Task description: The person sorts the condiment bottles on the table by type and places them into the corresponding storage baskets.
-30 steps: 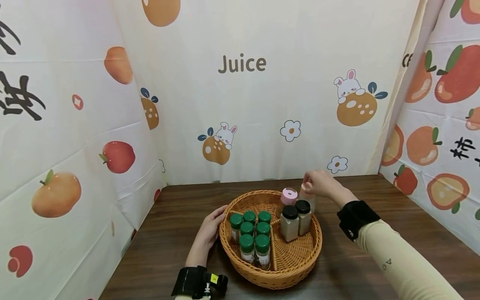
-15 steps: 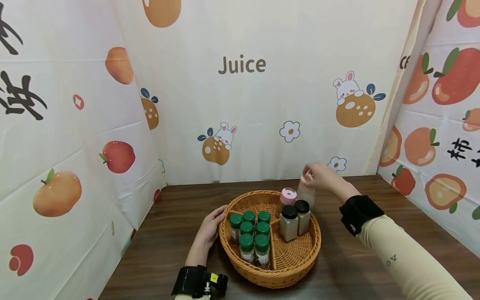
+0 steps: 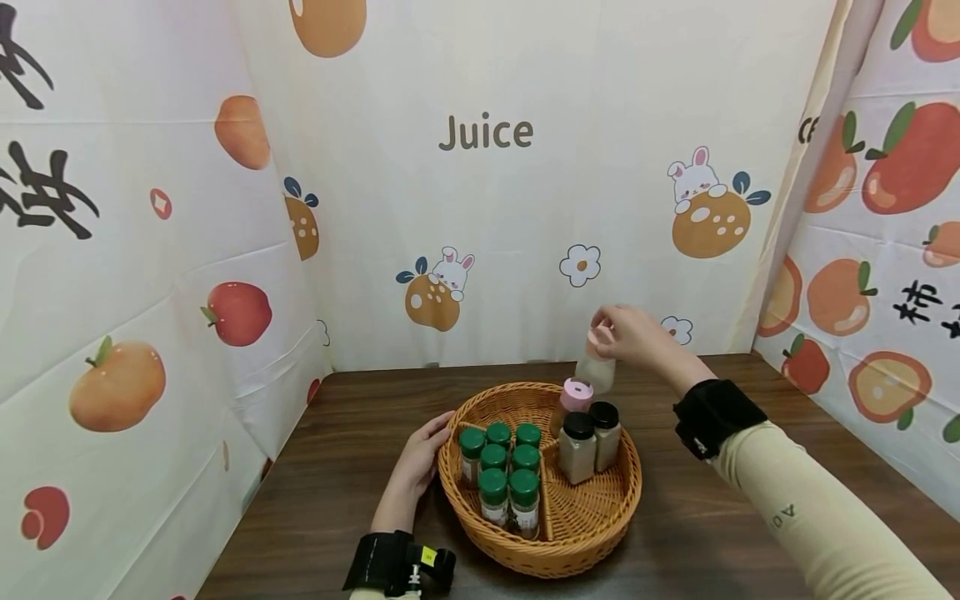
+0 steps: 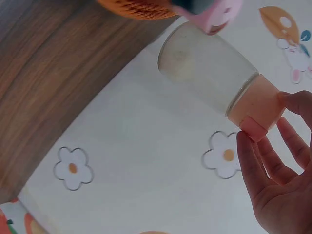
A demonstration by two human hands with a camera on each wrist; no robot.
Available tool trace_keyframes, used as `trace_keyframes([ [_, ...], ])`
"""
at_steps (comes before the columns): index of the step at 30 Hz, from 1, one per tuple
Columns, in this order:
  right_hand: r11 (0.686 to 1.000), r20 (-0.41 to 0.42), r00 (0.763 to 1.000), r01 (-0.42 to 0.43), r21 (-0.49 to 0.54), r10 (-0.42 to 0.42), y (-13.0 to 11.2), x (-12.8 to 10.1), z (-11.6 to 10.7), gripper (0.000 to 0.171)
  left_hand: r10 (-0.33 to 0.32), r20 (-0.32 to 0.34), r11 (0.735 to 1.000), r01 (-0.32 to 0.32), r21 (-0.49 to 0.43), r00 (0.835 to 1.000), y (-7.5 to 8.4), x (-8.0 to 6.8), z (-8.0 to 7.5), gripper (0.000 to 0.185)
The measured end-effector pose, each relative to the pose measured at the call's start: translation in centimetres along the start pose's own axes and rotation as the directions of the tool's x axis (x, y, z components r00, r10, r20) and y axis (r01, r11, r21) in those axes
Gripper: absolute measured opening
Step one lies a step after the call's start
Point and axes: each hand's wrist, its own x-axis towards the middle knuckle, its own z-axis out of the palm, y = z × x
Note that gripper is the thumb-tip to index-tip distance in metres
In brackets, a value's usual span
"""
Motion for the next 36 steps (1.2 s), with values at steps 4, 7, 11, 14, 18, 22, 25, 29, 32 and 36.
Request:
trace_keyframes([
  [4,1.0,-0.023,1.0,0.015,0.012,-0.015,-1.6,0.4,-0.4,0.03,0.0,-0.003,1.0,0.0,-0.005,1.0,0.0,0.0,0.0,0.042],
  [7,0.999,-0.041,0.998,0.043,0.019,-0.043,-2.7,0.6,-0.6,0.031,-0.002,-0.006,1.0,0.002,-0.006,1.0,0.0,0.0,0.0,0.042],
  [11,0.996,-0.063,0.995,0.084,0.033,-0.082,-4.0,0.9,-0.6,0.032,-0.001,-0.01,1.0,0.001,-0.003,1.0,-0.1,0.1,0.1,0.042],
  [14,0.992,-0.077,0.99,0.119,0.032,-0.116,-4.9,0.9,-0.5,0.032,0.0,-0.01,1.0,0.0,-0.003,1.0,-0.1,0.1,0.1,0.042],
  [18,0.985,-0.066,0.983,0.171,0.03,-0.169,-6.2,0.7,-0.2,0.031,-0.001,-0.005,1.0,0.001,-0.005,1.0,0.0,0.0,0.1,0.042],
  [22,0.977,-0.026,0.978,0.207,0.054,-0.206,-7.1,0.2,0.4,0.03,0.002,0.009,1.0,-0.002,-0.01,1.0,0.1,0.0,0.0,0.043],
  [25,0.973,0.007,0.976,0.219,0.07,-0.22,-7.4,0.0,1.1,0.028,0.008,0.018,1.0,-0.008,-0.014,1.0,0.1,0.0,0.0,0.043],
  [29,0.971,0.059,0.972,0.221,0.087,-0.227,-7.4,-0.3,2.1,0.026,0.009,0.022,1.0,-0.009,-0.017,1.0,0.2,0.0,0.0,0.044],
  [32,0.97,0.093,0.967,0.229,0.085,-0.236,-7.4,-0.4,2.7,0.026,0.005,0.017,1.0,-0.005,-0.02,1.0,0.1,0.0,0.0,0.043],
  [36,0.97,0.131,0.962,0.234,0.066,-0.241,-7.2,-0.6,3.5,0.025,0.006,0.009,1.0,-0.005,-0.016,1.0,0.1,0.0,0.0,0.043],
])
